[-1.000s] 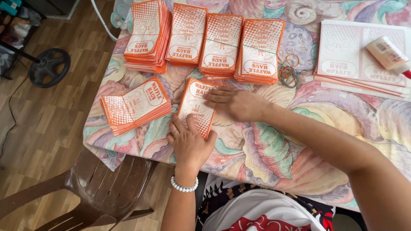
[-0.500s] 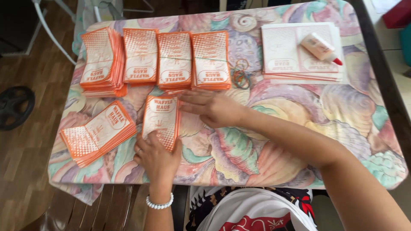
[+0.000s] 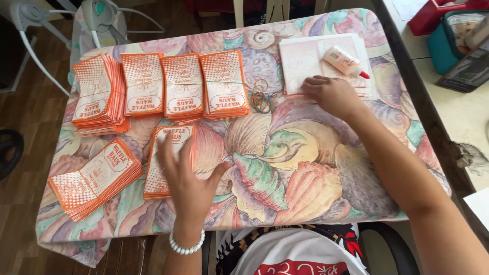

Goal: Applying glue to paper bags and folding them into shape on a table.

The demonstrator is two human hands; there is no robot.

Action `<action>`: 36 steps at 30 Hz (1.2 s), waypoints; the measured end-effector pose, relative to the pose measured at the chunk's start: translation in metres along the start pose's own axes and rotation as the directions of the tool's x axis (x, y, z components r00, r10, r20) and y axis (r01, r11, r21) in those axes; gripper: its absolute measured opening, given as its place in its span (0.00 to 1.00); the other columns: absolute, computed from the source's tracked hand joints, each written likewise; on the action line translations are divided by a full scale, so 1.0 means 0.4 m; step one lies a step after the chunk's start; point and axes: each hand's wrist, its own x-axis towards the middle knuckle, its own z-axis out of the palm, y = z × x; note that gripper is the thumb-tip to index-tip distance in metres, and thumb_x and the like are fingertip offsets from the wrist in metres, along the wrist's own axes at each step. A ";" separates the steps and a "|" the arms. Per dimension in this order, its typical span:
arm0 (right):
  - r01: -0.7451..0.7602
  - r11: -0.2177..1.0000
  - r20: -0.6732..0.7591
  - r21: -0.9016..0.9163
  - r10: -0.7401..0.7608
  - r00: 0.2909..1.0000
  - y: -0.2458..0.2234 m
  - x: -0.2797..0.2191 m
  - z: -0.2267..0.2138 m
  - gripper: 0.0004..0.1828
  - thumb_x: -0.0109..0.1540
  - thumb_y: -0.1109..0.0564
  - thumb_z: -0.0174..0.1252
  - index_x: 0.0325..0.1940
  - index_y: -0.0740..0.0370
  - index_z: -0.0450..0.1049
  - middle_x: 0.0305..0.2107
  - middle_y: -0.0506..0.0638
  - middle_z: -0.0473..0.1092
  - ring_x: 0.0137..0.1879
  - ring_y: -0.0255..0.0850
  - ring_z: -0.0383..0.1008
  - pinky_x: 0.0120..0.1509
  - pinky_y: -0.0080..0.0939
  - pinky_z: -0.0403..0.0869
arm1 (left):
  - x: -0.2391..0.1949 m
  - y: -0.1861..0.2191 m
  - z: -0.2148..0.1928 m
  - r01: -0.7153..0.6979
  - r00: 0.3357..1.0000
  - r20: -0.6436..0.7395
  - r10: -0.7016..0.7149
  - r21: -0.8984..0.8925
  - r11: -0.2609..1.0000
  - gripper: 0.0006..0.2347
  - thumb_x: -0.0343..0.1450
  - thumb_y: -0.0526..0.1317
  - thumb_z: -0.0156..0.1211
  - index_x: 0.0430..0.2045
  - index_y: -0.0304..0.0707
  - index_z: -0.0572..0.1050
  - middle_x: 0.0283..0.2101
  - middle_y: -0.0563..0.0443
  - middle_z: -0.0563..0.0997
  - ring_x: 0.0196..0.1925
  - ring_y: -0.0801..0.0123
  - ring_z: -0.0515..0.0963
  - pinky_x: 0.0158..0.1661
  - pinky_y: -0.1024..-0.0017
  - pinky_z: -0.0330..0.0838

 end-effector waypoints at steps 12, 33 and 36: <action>-0.413 0.672 -0.090 0.615 0.580 0.809 0.067 -0.014 0.090 0.16 0.59 0.53 0.70 0.51 0.49 0.82 0.33 0.44 0.79 0.44 0.40 0.81 0.51 0.42 0.76 | 0.296 0.107 0.642 -0.408 0.865 0.211 0.454 -0.228 0.884 0.13 0.63 0.45 0.72 0.37 0.50 0.77 0.35 0.56 0.79 0.41 0.59 0.82 0.42 0.59 0.76; -0.211 0.888 -0.265 0.408 0.336 0.904 0.006 -0.018 0.006 0.14 0.61 0.58 0.64 0.50 0.46 0.82 0.51 0.52 0.76 0.38 0.57 0.80 0.40 0.59 0.78 | 0.308 0.095 0.726 -0.508 0.799 0.327 0.505 -0.082 0.857 0.07 0.66 0.42 0.66 0.32 0.47 0.75 0.31 0.56 0.79 0.40 0.60 0.82 0.40 0.63 0.77; -0.225 0.937 -0.166 0.269 0.275 0.947 0.012 -0.022 0.022 0.26 0.55 0.43 0.70 0.57 0.48 0.80 0.58 0.56 0.72 0.49 0.64 0.78 0.48 0.66 0.78 | 0.307 0.089 0.739 -0.516 0.802 0.307 0.513 -0.077 0.853 0.04 0.67 0.43 0.65 0.31 0.48 0.78 0.32 0.55 0.78 0.41 0.60 0.80 0.40 0.63 0.76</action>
